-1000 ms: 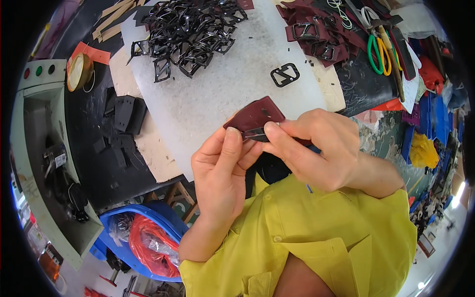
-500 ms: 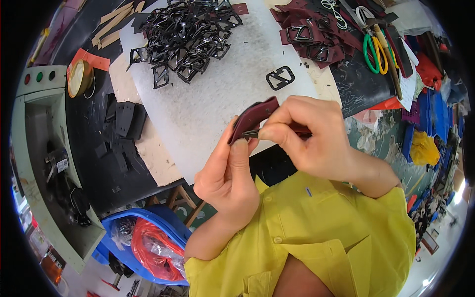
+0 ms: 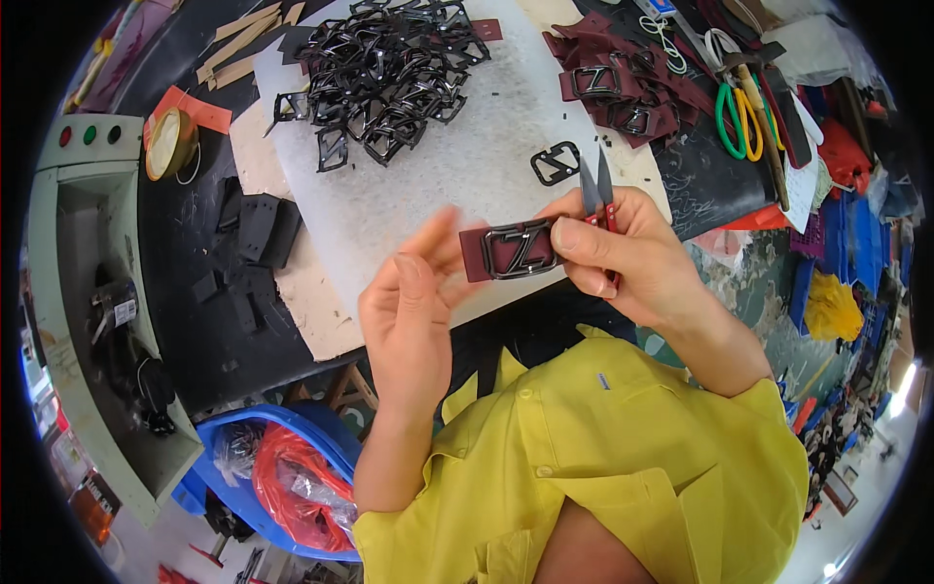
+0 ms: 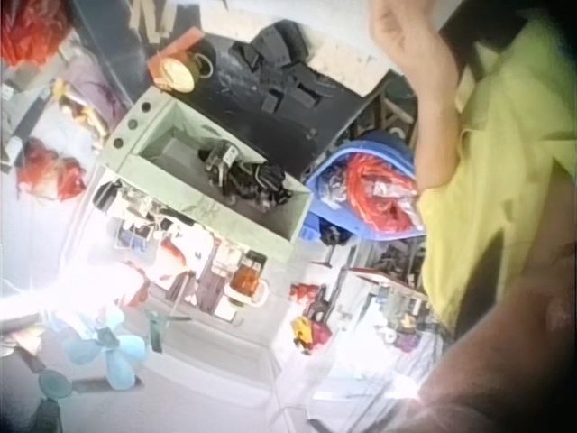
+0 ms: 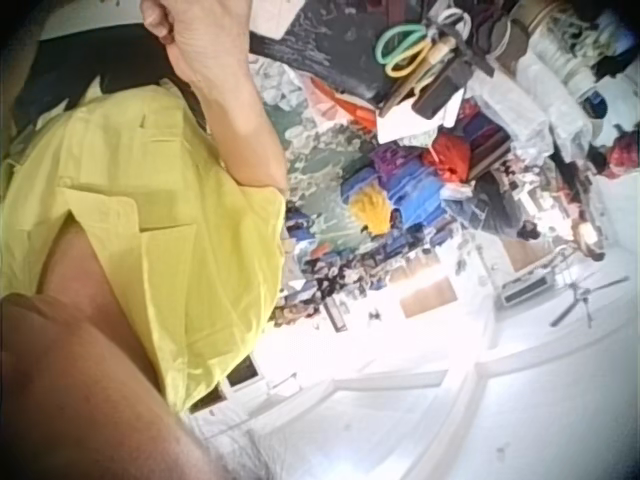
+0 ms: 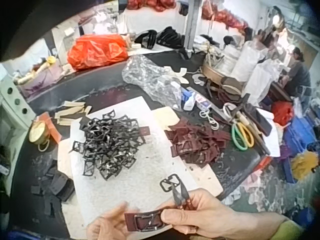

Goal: The person assembles belt buckles by hand. They pick up a maroon leather strap and a metal buckle frame, align the buckle with the strap, and use a red-handled tool to press the buckle prongs through the leather. The person repeats this process for multiple straps, placing the finished buckles on the table.

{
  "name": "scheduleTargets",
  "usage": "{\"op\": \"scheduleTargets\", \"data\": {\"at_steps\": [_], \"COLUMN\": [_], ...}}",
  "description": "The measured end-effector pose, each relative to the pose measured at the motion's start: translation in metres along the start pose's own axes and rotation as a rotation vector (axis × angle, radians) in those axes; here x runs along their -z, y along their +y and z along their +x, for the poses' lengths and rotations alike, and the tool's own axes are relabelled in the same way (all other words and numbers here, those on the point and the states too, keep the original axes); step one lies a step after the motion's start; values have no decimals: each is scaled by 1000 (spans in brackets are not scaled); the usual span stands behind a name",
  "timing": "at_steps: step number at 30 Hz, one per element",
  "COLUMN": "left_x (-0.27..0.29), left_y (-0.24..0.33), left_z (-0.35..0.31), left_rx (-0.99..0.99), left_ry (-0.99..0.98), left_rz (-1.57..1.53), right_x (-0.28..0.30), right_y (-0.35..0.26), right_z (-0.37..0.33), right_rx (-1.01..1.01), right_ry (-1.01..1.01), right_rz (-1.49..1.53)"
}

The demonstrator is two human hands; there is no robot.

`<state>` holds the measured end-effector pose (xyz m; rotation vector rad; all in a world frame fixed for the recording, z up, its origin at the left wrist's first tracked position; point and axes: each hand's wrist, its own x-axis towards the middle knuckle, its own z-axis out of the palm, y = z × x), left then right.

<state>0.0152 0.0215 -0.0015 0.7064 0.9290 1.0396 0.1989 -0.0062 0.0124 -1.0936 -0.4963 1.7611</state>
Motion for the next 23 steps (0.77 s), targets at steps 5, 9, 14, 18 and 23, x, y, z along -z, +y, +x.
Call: {"op": "scheduleTargets", "data": {"at_steps": [5, 9, 14, 18, 23], "left_x": [3, -21, -48, -102, -124], "left_y": [2, -3, -5, -3, -29], "left_z": [-5, -9, 24, 74, 126], "left_rx": [149, 30, 54, -81, -859], "left_ry": [-159, 23, -120, -305, -228], "left_rz": [-44, -65, 121, 413, 1231], "right_x": [-1, -8, 25, 127, 203], "right_y": [3, 5, -19, -51, -32], "right_z": [0, -5, -2, 4, 11], "right_rx": [-107, 109, 325, 883, 723], "right_ry": [9, 33, 244, 894, 973], "right_rz": [-39, -194, -435, -1456, -1772]}}
